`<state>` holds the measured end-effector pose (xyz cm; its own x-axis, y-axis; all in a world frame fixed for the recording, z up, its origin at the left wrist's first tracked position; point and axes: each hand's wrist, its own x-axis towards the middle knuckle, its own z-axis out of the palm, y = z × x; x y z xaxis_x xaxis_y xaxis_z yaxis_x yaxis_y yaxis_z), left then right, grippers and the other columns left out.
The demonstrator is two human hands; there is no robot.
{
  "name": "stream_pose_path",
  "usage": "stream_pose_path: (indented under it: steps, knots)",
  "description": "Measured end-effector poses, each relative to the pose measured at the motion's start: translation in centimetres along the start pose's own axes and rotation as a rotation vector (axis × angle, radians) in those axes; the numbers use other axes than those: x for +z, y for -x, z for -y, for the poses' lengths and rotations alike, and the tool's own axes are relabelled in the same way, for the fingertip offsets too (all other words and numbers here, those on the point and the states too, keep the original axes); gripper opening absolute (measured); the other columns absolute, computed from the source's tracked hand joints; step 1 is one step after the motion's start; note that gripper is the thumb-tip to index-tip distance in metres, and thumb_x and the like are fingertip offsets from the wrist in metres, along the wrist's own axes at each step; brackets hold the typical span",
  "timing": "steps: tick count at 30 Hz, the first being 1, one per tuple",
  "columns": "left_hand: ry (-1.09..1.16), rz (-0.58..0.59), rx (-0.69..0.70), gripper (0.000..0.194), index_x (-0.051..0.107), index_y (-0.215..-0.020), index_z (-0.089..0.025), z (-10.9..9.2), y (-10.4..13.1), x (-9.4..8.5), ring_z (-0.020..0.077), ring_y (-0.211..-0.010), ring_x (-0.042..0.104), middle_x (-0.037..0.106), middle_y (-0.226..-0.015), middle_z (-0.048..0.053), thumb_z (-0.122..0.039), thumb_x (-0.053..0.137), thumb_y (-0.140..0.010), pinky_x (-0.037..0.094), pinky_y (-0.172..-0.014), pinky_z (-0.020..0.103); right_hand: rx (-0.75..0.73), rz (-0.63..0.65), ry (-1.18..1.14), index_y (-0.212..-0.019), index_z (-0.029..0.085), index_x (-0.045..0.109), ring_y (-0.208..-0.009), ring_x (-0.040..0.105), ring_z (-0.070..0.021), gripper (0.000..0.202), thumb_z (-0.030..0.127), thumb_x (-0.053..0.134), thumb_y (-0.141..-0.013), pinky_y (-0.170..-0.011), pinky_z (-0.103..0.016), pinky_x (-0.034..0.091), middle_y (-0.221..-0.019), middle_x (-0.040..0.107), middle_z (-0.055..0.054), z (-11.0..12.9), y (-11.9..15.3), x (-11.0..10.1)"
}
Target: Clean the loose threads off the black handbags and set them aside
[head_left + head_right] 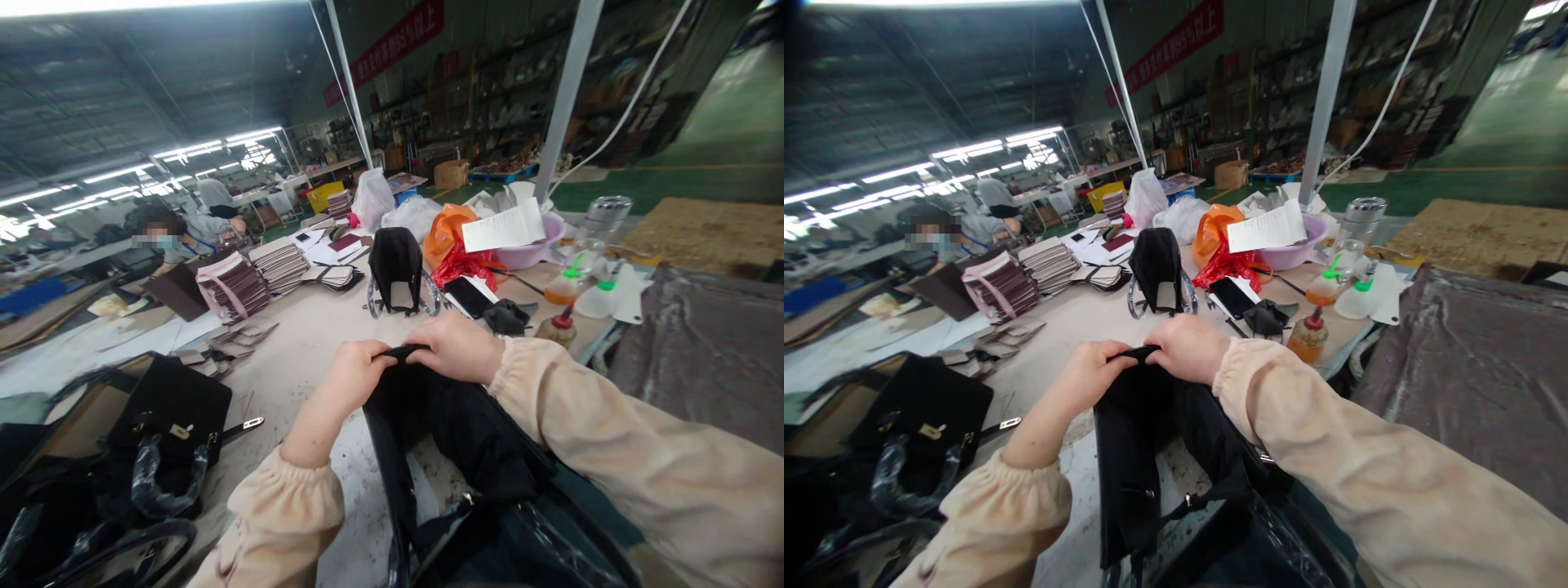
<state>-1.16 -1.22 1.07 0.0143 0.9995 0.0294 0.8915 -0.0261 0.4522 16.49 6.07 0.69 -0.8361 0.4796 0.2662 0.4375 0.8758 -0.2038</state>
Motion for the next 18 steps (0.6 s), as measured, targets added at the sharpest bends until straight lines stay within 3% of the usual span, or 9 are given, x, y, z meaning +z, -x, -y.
stream_pose_path:
  steps: [7, 18]
  knots:
    - [-0.023, 0.006, 0.043, 0.025, 0.066, -0.07, -0.016, -0.12, -0.03, 0.11, 0.0111, -0.057, 0.049, 0.06, -0.061, 0.0, -0.029, 0.049, -0.083, 0.032, -0.056, 0.023, 0.026, -0.021, 0.017, -0.09, 0.02, 0.073, -0.08, 0.064, -0.018, 0.021, 0.03, 0.055, -0.086, -0.067, -0.026, 0.038, -0.084, 0.072, -0.005, -0.13, -0.05, 0.0]
    - [0.038, -0.002, 0.022, 0.021, 0.066, -0.071, -0.016, 0.02, 0.23, -0.13, 0.0104, -0.056, 0.048, 0.058, -0.059, -0.002, -0.031, 0.053, -0.079, 0.032, -0.054, 0.022, 0.068, -0.019, -0.002, -0.082, 0.022, 0.072, -0.076, 0.061, -0.0174, 0.022, 0.033, 0.053, -0.084, -0.065, -0.026, 0.035, -0.078, 0.07, -0.003, 0.15, -0.37, 0.03]
